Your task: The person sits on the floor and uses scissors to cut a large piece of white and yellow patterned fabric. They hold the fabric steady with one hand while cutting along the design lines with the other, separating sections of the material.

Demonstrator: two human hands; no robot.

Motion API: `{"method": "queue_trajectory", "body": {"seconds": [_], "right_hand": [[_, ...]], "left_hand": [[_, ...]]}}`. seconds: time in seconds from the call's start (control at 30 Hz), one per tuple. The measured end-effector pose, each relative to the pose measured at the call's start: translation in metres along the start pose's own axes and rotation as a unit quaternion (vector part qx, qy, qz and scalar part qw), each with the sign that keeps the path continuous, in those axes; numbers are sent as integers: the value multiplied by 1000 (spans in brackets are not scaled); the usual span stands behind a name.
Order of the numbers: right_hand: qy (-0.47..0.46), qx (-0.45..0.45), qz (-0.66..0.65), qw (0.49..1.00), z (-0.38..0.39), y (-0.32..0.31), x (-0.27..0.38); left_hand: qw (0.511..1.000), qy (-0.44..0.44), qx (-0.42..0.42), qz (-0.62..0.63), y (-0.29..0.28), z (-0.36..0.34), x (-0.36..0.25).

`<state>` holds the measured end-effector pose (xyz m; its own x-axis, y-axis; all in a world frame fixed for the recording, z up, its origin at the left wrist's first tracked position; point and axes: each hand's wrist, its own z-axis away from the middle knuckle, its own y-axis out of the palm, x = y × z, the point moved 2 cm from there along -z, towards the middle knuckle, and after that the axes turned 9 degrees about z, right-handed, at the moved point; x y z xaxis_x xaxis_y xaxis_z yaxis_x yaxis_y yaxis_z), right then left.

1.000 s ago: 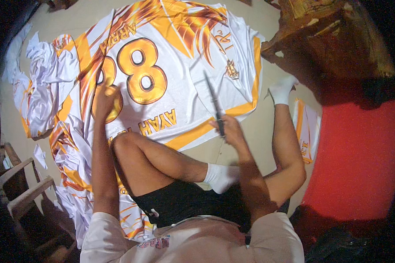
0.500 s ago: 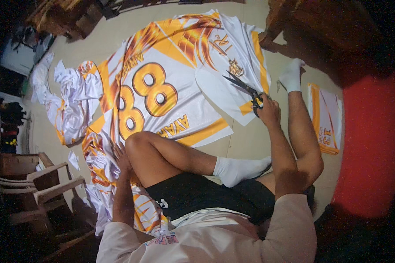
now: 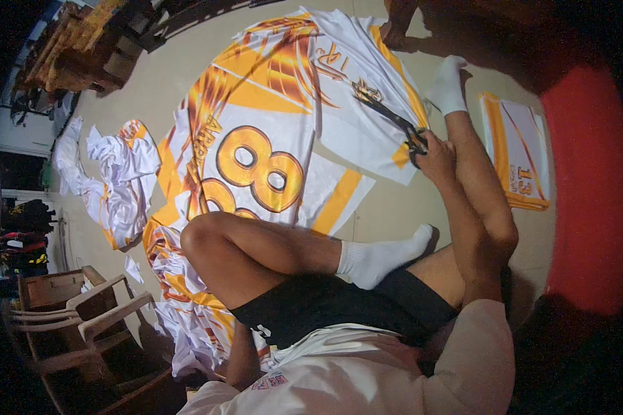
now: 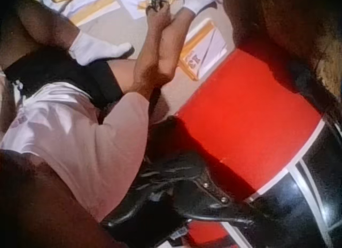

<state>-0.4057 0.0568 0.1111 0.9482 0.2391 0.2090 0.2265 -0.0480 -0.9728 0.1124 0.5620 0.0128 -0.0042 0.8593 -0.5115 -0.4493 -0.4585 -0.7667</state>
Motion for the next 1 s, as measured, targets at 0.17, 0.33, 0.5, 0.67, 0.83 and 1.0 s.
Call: {"method": "queue_trajectory", "body": {"seconds": [0.17, 0.33, 0.5, 0.67, 0.83, 1.0], "right_hand": [[75, 263, -253, 928, 37, -15, 99], [-66, 134, -105, 983, 69, 20, 132], [-148, 156, -27, 976, 70, 23, 146], [-156, 222, 4, 962, 94, 27, 123], [-107, 256, 19, 960, 124, -19, 84], [-63, 288, -106, 950, 116, -14, 92]], "left_hand": [[900, 381, -198, 76, -67, -110, -134], [889, 451, 78, 28, 15, -179, -298], [865, 421, 90, -258, 85, -220, -286], [803, 498, 42, -325, 74, -290, -255], [861, 428, 107, -254, 102, -236, -262], [860, 413, 100, -282, 67, -228, -255]]}}
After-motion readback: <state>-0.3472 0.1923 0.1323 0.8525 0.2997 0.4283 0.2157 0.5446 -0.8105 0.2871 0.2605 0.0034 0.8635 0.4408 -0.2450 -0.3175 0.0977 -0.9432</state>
